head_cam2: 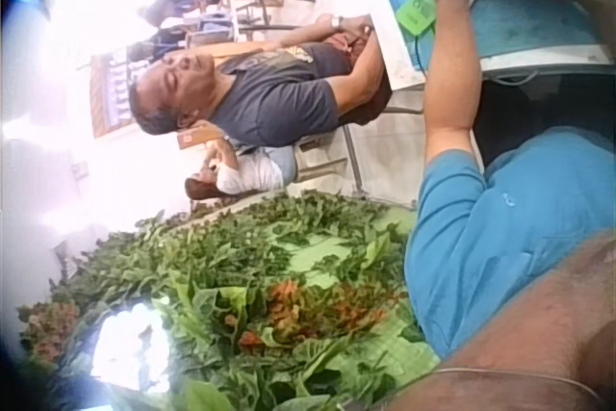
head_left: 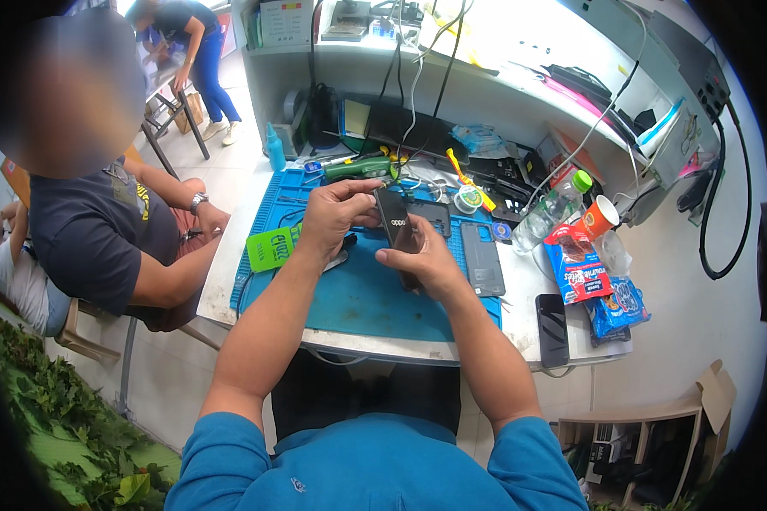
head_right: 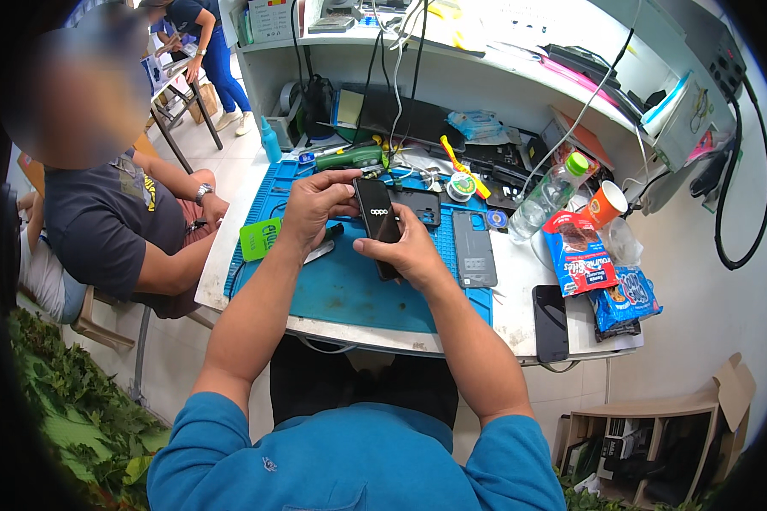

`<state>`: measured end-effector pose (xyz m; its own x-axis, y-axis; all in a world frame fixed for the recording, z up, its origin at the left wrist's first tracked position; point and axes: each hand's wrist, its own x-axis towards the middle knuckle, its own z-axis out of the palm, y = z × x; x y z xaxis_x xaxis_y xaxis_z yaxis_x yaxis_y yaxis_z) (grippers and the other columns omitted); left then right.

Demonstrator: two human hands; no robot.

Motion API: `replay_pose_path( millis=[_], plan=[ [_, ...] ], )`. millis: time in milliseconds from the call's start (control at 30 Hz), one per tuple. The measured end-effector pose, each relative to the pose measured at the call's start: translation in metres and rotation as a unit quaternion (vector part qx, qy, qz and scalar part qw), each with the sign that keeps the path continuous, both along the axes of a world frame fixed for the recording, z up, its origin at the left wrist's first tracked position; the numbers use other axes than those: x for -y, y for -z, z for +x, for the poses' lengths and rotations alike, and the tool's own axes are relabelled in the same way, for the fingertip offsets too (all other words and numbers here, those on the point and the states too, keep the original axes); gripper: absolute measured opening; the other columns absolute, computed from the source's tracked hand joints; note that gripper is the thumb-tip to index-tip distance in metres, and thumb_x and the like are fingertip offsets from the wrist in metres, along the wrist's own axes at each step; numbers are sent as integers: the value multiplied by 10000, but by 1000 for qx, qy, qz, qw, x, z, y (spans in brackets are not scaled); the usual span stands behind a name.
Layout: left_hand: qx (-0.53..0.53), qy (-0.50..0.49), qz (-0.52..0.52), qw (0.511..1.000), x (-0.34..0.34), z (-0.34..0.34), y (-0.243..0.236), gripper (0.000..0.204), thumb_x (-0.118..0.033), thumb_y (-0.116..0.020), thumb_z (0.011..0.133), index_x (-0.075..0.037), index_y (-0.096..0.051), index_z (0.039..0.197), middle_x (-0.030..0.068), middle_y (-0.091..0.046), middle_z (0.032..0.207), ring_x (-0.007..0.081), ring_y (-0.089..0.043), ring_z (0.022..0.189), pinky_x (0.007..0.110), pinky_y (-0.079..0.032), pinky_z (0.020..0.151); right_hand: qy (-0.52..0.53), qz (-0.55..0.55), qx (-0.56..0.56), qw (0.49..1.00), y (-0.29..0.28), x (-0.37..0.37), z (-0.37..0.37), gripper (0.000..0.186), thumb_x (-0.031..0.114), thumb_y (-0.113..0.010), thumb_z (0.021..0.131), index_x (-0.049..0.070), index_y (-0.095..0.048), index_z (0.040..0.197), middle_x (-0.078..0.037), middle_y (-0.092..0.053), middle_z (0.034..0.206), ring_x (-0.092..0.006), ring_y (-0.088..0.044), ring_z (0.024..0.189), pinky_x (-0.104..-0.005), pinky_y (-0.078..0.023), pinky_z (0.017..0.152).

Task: The person disassembles a smartphone, removes the back cover, and manipulates internal components including the battery and connectors. They then reassemble the device by reconnecting cables, seating the battery, and snapping the back cover back into place.

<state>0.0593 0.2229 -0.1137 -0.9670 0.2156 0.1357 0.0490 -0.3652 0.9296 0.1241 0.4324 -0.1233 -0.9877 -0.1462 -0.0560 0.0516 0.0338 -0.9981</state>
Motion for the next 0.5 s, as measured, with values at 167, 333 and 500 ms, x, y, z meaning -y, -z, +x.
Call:
replay_pose_path(
  millis=[167,333,500],
  plan=[
    [-8,-2,-8,1000,0,-1,2,323,-13,-719,994,46,-798,1302,164,-830,1106,222,-826,898,338,-711,804,16,33,-47,998,0,4,1,1129,335,-1053,687,-66,-485,1576,-182,-682,1360,-244,-708,1195,-356,-574,1024],
    [-7,-8,-1,1000,0,-2,4,307,-7,-698,1009,42,-801,1294,161,-832,1077,218,-824,857,337,-709,772,21,40,-51,998,-4,6,3,1123,324,-1050,685,-74,-490,1573,-196,-659,1397,-260,-678,1271,-380,-527,1120],
    [-8,-12,-4,1000,-1,-2,4,296,-5,-695,1017,43,-802,1288,158,-834,1067,215,-825,851,338,-709,768,23,54,-57,997,-1,5,2,1145,330,-1046,683,-91,-475,1582,-219,-652,1424,-281,-672,1296,-385,-515,1144]
  ],
)
